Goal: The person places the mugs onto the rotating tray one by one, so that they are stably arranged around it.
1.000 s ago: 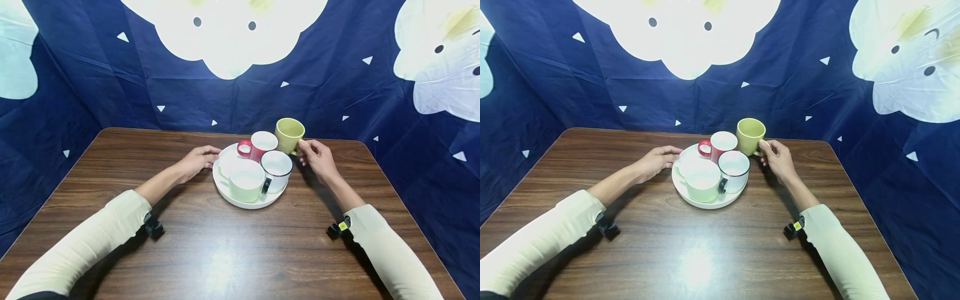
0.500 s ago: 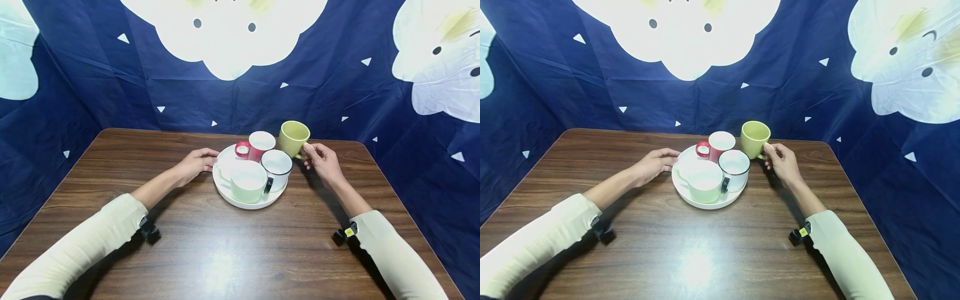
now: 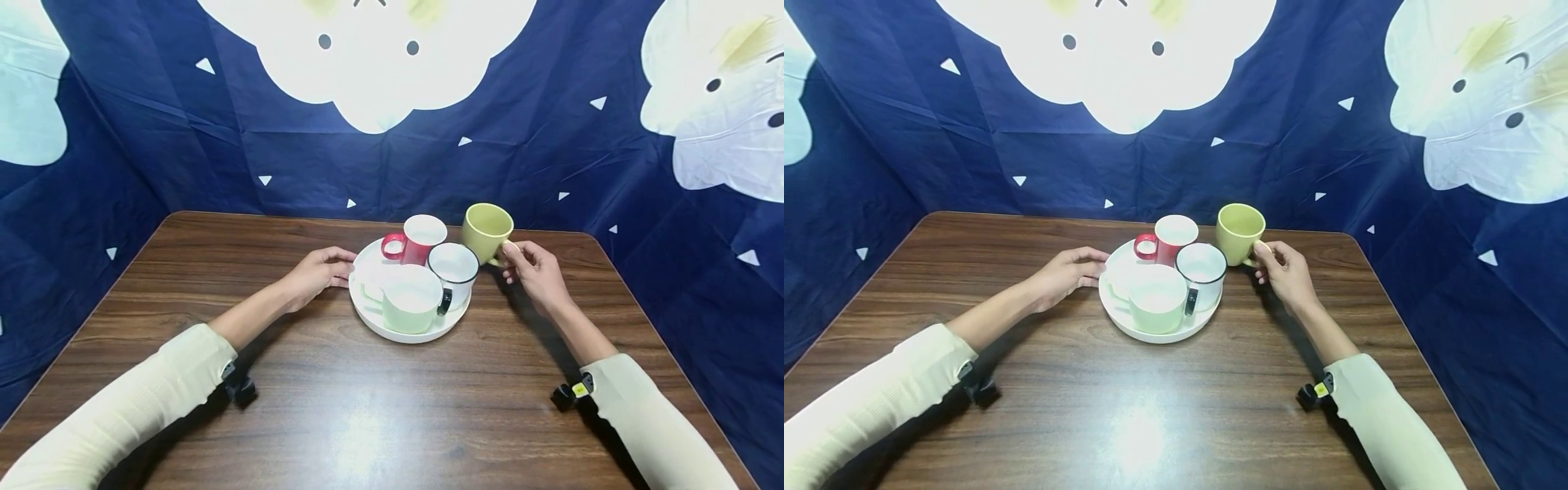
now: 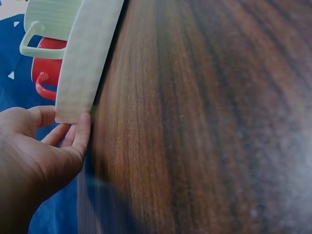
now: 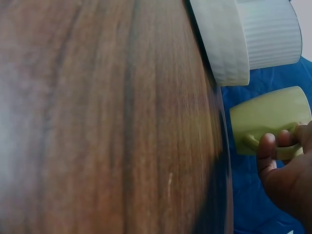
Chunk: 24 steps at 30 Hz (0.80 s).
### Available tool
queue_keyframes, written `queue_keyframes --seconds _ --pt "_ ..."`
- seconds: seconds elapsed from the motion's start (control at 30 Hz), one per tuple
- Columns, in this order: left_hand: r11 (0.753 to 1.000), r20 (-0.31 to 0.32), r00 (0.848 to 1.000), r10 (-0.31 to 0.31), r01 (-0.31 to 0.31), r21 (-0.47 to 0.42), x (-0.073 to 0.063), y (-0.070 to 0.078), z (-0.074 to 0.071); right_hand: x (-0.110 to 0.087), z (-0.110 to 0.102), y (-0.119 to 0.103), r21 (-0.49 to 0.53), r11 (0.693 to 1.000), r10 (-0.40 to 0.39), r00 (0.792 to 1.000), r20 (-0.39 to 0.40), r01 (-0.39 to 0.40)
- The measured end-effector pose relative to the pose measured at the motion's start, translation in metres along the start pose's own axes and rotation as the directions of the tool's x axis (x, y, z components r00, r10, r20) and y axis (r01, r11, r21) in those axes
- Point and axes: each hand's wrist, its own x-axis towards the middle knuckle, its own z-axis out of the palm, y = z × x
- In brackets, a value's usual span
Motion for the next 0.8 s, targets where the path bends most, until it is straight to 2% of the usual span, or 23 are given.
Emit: queue_keyframes --seconds 0.33,0.8 --pt "1.0 -0.009 1.0 -0.025 0.025 -0.018 -0.004 -0.001 0.0 -0.006 -0.007 0.002 -0.039 0.999 -0.019 1.0 0.016 0.02" --pt "0.998 -0.017 0.999 -0.035 0.034 -0.059 -0.019 -0.001 0.006 -0.012 -0.013 -0.003 -0.006 0.998 -0.056 0.998 0.015 0.056"
